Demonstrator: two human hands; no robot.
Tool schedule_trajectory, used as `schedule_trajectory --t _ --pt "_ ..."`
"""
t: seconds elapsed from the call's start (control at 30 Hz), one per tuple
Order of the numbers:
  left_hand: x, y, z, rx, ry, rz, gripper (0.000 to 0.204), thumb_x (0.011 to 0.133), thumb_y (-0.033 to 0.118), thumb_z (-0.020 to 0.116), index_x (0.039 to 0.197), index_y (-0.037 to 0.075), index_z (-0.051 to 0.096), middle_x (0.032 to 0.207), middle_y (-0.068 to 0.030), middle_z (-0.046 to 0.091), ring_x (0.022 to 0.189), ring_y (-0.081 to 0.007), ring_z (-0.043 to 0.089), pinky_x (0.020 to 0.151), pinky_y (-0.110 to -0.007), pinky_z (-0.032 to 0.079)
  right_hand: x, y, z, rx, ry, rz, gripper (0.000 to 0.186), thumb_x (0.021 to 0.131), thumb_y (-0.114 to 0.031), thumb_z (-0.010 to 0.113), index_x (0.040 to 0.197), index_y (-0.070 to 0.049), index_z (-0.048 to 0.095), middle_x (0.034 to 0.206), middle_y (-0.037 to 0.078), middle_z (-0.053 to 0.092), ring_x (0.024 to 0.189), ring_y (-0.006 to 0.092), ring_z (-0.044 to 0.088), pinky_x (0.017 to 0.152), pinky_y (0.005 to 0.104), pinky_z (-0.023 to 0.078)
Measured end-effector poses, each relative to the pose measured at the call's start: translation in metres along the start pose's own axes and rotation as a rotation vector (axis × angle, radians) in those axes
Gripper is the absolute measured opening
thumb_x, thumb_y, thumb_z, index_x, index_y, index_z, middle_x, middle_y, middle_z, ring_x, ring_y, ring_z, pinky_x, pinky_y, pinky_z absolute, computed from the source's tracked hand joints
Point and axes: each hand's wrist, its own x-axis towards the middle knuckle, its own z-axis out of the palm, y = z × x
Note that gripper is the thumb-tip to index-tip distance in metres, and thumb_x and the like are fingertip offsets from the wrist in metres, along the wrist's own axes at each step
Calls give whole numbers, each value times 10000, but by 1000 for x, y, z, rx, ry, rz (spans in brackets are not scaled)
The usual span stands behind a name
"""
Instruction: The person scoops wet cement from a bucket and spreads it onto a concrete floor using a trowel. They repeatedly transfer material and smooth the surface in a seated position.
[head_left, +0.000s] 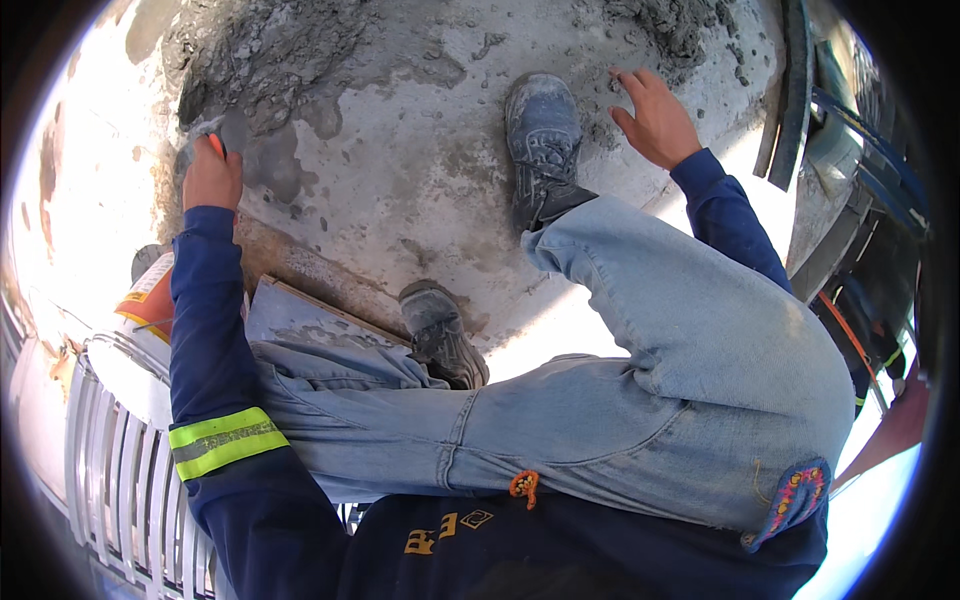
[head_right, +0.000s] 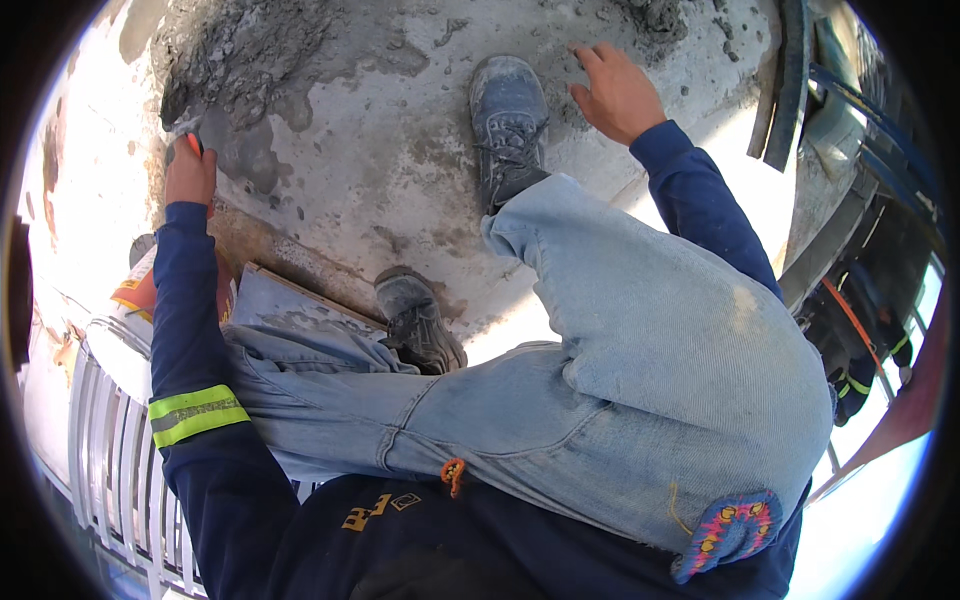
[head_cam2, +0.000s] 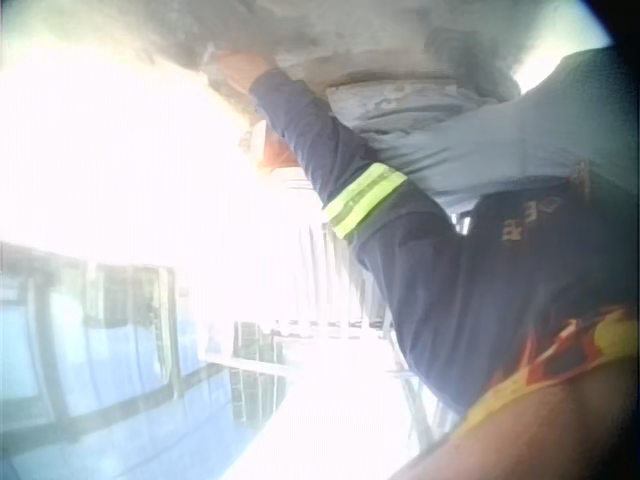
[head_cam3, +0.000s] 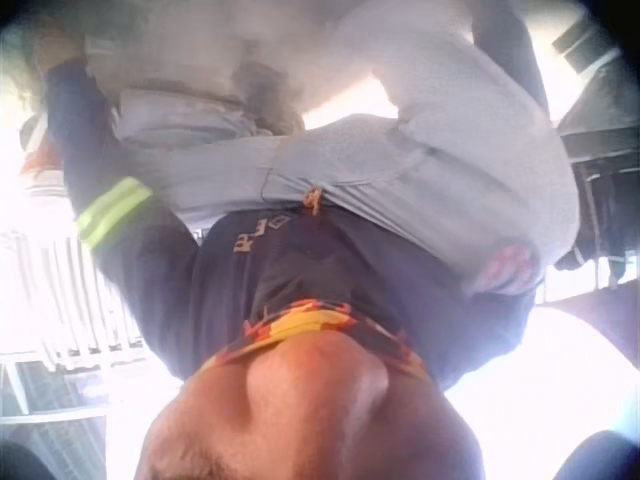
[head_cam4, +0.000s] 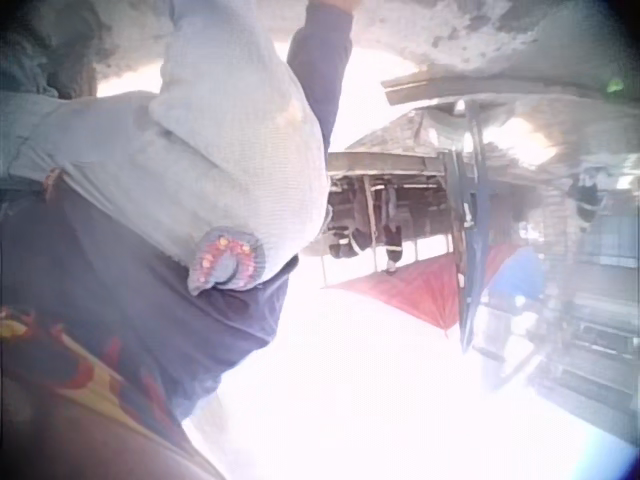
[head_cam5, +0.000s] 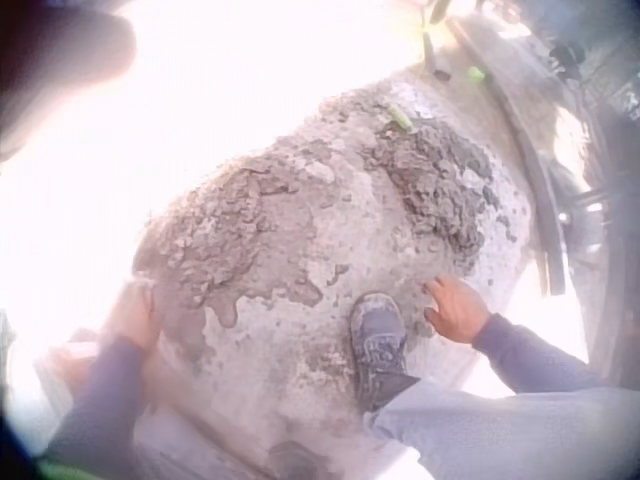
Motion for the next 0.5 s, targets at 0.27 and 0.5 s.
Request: schedule_trajectory --t 0.27,0.5 --pt "-65 19 -26 -238 215 223 582 914 292 689 1393 21 499 1183 -173 604 1128 -318 604 944 -404 481 27 -32 21 304 -203 41 558 926 -254 663 1415 -64 473 1225 212 547 1084 419 595 912 481 497" --pt "-252 194 -145 -1955 -957 990 323 1002 244 589 1042 -58 695 1054 -160 597 942 -274 617 821 -335 508 16 -12 18 359 -188 174 520 920 -244 657 1378 -53 502 1200 209 546 1064 404 605 912 462 490"
